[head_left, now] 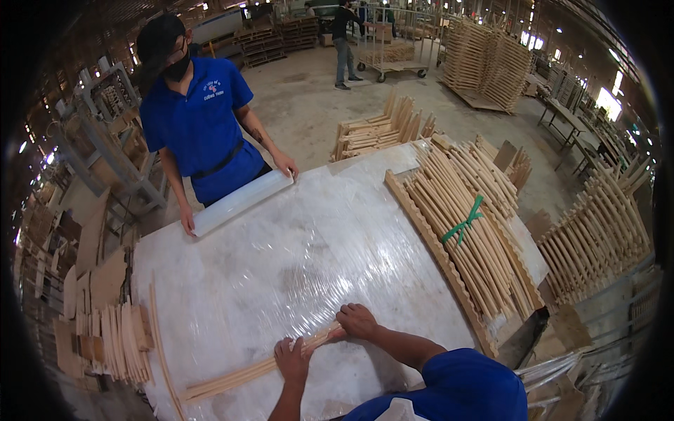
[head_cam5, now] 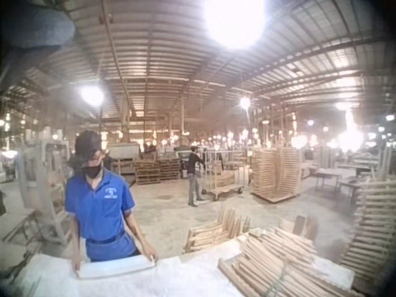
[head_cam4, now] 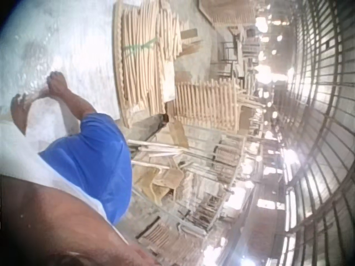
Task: The person gathers small wooden sticks and places them on a table covered with plastic wrap. They roll the plastic wrap around the sticks to bundle them together. A coworker assists by holding the roll of plastic wrap. The person repeats this process with multiple bundles of sticks.
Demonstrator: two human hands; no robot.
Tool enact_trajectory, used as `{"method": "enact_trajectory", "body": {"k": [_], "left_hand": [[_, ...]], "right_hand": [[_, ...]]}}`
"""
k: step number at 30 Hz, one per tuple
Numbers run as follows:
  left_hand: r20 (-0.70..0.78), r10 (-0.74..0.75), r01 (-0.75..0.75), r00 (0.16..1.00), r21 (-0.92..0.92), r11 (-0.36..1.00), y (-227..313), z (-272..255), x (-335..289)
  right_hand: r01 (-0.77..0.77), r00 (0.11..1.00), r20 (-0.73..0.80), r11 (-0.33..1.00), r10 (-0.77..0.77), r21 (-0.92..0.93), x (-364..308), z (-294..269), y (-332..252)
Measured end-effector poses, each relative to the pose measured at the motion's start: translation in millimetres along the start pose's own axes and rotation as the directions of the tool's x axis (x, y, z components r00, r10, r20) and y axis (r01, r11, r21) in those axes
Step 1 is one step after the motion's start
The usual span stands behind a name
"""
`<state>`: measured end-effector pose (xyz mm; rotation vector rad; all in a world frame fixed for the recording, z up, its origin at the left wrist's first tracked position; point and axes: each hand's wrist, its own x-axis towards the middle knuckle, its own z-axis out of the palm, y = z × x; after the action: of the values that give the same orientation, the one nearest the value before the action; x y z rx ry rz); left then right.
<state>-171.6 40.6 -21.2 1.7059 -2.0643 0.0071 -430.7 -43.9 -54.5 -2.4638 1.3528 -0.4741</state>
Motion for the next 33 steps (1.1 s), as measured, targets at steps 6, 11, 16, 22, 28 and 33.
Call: {"method": "enact_trajectory", "body": {"k": [6,11,16,22,28,33], "left_hand": [[0.057,-0.083,0.082,0.995,0.008,0.997,5,13,26],[-0.221,-0.087,0.094,0.971,0.020,0.995,-19,6,29],[-0.047,0.101,-0.101,0.994,-0.004,0.995,-11,9,51],[0.009,0.118,-0.118,0.993,-0.049,0.992,-44,14,62],[0.022,0.198,-0.198,0.980,-0.025,0.980,-49,24,69],[0.070,0.162,-0.165,0.984,0.039,0.986,-48,35,71]], "right_hand": [[0.021,0.981,-0.195,1.000,-0.020,0.005,15,-1,8],[0.116,0.952,-0.291,0.991,-0.091,0.067,15,-5,-28],[-0.043,0.997,0.069,0.998,0.039,0.047,34,-16,1],[0.028,0.963,-0.266,0.999,-0.034,-0.025,36,-4,-20],[-0.010,0.998,-0.057,0.996,0.005,-0.083,62,-1,0],[0.000,0.994,-0.104,0.986,-0.018,-0.165,60,5,11]]}}
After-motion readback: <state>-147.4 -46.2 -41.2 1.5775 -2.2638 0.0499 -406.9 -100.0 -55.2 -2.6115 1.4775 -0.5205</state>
